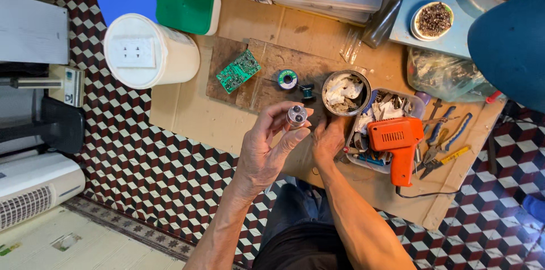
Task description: The person solders a wire to the metal holder of a long white tube lamp at a workbench, holding the joint with pliers while heating it with a soldering iron. They then apply hot glue to the fitting, manipulate the lamp socket by hand, and use a magnifying glass to view the small part.
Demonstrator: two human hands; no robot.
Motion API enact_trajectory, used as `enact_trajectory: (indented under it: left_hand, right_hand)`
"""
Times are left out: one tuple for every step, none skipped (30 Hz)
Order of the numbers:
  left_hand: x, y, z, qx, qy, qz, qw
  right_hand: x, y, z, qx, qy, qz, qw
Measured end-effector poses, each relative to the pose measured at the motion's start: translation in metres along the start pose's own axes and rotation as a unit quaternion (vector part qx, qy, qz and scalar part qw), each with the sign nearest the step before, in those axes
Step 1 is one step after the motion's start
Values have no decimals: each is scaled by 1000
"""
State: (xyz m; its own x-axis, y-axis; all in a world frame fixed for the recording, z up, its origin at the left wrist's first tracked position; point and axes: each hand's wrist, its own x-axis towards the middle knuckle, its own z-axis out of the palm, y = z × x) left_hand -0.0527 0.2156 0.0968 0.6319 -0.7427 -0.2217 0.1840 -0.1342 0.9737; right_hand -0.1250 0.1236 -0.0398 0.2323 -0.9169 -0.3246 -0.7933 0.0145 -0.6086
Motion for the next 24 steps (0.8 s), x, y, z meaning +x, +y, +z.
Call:
enact_trajectory:
  left_hand:
    - [0, 2, 0, 1, 1, 2, 1000]
    - [0, 5, 0, 0, -2, 2, 1000]
    - [-1, 7, 0, -7, -6, 4, 1000]
    - [-1, 9, 1, -15, -10, 8, 1000]
    - [-1, 11, 2, -23, -13, 11, 1000]
    - [0, 11, 4, -23, -12, 12, 1000]
    - [1, 11, 8, -24, -10, 14, 1000]
    - [2, 11, 12, -24, -8, 15, 1000]
    - [3, 10, 17, -39, -6, 19, 999]
    - [8, 8, 23, -54, -5, 24, 998]
    - [12, 7, 26, -70, -9, 29, 997]
    - [16, 7, 30, -76, -16, 28, 997]
    - [19, 7, 34, -82, -23, 28, 996]
    - [22, 8, 39, -89, -30, 28, 995]
    - [25, 9, 44, -90, -34, 29, 995]
    - [28, 11, 50, -89, -38, 32, 995]
    - [31, 13, 55, -88, -40, 35, 995]
    - [31, 16, 60, -85, -56, -16, 995]
    - [28, 19, 65, -79, -73, -67, 992]
    - [26, 23, 69, -73, -92, -118, 986]
    - [20, 27, 74, -15, -110, -50, 993]
    - [9, 31, 79, 42, -127, 19, 991]
    - [1, 34, 83, 96, -144, 87, 981]
    - [-4, 37, 85, 92, -146, 66, 983]
  right_hand:
    - [0, 0, 0, -9, -13, 4, 1000]
    - [1, 1, 0, -11, -14, -9, 1000]
    - [3, 1, 0, -15, -13, -21, 1000]
    - [5, 2, 0, -18, -12, -35, 999]
    - [7, 3, -1, -24, -28, -32, 999]
    - [8, 3, -2, -31, -45, -30, 998]
    - [9, 2, -4, -39, -63, -28, 997]
    - [8, 2, -7, -12, -63, -46, 997]
    - [6, 2, -9, 18, -61, -66, 996]
    - [4, 1, -12, 49, -58, -86, 993]
    - [-1, 0, -14, 82, -70, -109, 988]
    - [-8, 3, -17, 113, -81, -130, 982]
    - [-14, 5, -20, 144, -91, -152, 974]
    - [-19, 8, -24, 162, -108, -115, 974]
    - [-24, 13, -29, 180, -124, -78, 973]
    - [-28, 18, -34, 199, -141, -41, 969]
    - [-30, 25, -41, 248, -157, -4, 956]
    - [-31, 33, -50, 297, -175, 32, 938]
    - [-31, 40, -59, 346, -193, 67, 916]
    - [-29, 47, -69, 351, -165, 23, 922]
    - [-27, 55, -81, 353, -135, -19, 926]
    - [-24, 61, -93, 354, -105, -61, 927]
    - [-20, 65, -103, 392, -99, -19, 914]
    - [-16, 68, -113, 430, -89, 24, 898]
